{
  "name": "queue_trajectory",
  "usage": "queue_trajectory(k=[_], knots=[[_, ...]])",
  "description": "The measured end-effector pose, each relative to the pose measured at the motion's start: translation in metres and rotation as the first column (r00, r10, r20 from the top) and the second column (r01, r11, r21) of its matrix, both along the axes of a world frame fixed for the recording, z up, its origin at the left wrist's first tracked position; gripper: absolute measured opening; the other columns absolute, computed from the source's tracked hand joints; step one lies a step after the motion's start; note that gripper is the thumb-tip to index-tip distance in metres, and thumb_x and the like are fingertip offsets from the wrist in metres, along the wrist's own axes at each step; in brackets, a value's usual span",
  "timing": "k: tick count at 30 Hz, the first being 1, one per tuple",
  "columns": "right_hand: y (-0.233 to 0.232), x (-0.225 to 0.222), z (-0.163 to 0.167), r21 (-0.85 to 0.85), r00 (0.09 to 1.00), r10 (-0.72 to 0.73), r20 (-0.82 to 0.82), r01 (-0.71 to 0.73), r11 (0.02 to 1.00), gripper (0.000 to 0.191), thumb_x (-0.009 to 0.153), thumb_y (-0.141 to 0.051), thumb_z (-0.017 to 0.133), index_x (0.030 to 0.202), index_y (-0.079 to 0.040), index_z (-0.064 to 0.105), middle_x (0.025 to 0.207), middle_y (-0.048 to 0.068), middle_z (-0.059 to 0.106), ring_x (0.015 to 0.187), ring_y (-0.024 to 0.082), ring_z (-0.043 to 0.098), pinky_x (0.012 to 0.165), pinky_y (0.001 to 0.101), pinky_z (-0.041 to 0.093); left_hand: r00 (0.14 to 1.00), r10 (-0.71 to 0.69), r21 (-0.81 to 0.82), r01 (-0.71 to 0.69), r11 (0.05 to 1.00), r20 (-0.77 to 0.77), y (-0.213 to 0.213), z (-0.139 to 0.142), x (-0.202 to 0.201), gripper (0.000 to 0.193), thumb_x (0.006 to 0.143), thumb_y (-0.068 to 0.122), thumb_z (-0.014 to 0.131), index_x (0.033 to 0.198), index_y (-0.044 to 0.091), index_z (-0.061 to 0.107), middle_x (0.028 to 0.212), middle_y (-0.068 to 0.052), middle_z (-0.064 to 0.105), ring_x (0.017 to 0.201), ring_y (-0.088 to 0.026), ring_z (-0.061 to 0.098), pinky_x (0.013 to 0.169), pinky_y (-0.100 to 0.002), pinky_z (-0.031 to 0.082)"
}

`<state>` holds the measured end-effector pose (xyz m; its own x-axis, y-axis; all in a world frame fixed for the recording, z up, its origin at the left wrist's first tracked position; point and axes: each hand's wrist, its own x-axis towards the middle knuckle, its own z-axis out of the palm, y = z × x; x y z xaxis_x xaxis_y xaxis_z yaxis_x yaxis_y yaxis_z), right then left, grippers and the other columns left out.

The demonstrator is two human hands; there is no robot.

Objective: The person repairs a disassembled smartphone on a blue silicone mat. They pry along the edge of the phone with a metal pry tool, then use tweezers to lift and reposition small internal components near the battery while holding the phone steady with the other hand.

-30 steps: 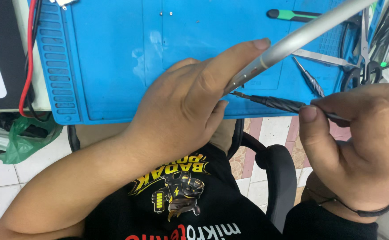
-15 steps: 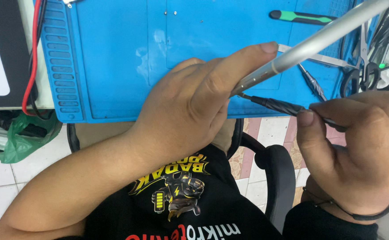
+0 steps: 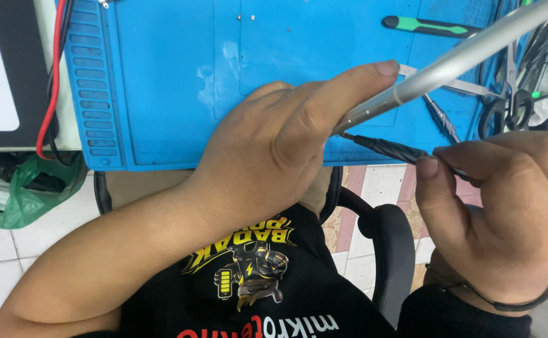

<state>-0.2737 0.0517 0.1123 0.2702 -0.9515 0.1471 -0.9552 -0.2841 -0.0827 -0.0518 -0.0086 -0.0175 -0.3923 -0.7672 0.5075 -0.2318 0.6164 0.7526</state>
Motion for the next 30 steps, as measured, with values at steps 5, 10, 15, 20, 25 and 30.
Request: queue_trajectory(k=[5, 10, 15, 20, 25, 30], knots=[[-0.001, 0.001, 0.001, 0.003, 1.000, -0.001, -0.025, 0.001, 1.000, 0.016, 0.101, 0.004, 0.084, 0.108, 0.002, 0.070, 0.101, 0.012, 0.062, 0.081, 0.018, 0.058, 0.070, 0.0265, 0.045, 0.999, -0.008, -0.009, 0.007, 1.000, -0.035, -0.003, 0.006, 0.001, 0.064, 0.109, -0.006, 0.058, 0.152, 0.019, 0.018, 0.148, 0.004, 0.057, 0.112, -0.017, 0.070, 0.090, -0.031, 0.052], [-0.001, 0.001, 0.001, 0.005, 1.000, 0.012, -0.029, -0.011, 1.000, 0.016, 0.102, 0.004, 0.084, 0.108, 0.002, 0.070, 0.102, 0.012, 0.062, 0.082, 0.019, 0.058, 0.071, 0.0272, 0.045, 0.999, -0.006, -0.004, 0.006, 1.000, -0.041, -0.005, 0.011, 0.002, 0.063, 0.108, -0.005, 0.059, 0.152, 0.019, 0.021, 0.137, 0.002, 0.064, 0.111, -0.018, 0.071, 0.088, -0.032, 0.052], [-0.001, 0.000, 0.000, -0.005, 1.000, 0.015, -0.021, -0.015, 1.000, 0.015, 0.104, 0.002, 0.083, 0.110, 0.001, 0.069, 0.104, 0.012, 0.061, 0.085, 0.021, 0.057, 0.073, 0.0281, 0.044, 0.999, 0.008, -0.017, -0.008, 1.000, -0.032, -0.007, 0.013, 0.000, 0.063, 0.110, -0.001, 0.060, 0.155, 0.018, 0.020, 0.131, 0.001, 0.067, 0.109, -0.018, 0.072, 0.085, -0.032, 0.052], [0.002, 0.001, -0.001, 0.001, 1.000, -0.006, -0.009, 0.006, 1.000, 0.016, 0.104, 0.002, 0.083, 0.110, 0.001, 0.069, 0.103, 0.012, 0.061, 0.084, 0.021, 0.057, 0.072, 0.0279, 0.044, 0.997, 0.002, -0.030, -0.004, 1.000, -0.077, -0.007, 0.014, 0.001, 0.061, 0.113, 0.001, 0.061, 0.154, 0.018, 0.019, 0.134, -0.001, 0.066, 0.109, -0.018, 0.071, 0.090, -0.032, 0.054], [0.005, 0.004, 0.000, 0.005, 0.999, -0.043, 0.010, 0.043, 0.999, 0.016, 0.102, 0.002, 0.080, 0.110, 0.001, 0.066, 0.101, 0.012, 0.058, 0.085, 0.021, 0.057, 0.073, 0.0276, 0.043, 0.997, 0.005, -0.032, -0.008, 0.999, -0.080, -0.007, 0.013, 0.002, 0.063, 0.110, 0.000, 0.059, 0.155, 0.019, 0.018, 0.132, -0.002, 0.066, 0.108, -0.019, 0.070, 0.090, -0.032, 0.053], [0.003, 0.002, 0.000, 0.008, 0.999, -0.028, -0.021, 0.028, 1.000, 0.016, 0.101, 0.002, 0.081, 0.111, 0.001, 0.069, 0.102, 0.013, 0.060, 0.083, 0.021, 0.056, 0.072, 0.0281, 0.041, 0.998, 0.002, -0.012, -0.003, 1.000, -0.058, -0.005, 0.010, 0.003, 0.060, 0.112, 0.000, 0.059, 0.153, 0.020, 0.019, 0.129, 0.000, 0.067, 0.107, -0.018, 0.071, 0.088, -0.031, 0.052]])
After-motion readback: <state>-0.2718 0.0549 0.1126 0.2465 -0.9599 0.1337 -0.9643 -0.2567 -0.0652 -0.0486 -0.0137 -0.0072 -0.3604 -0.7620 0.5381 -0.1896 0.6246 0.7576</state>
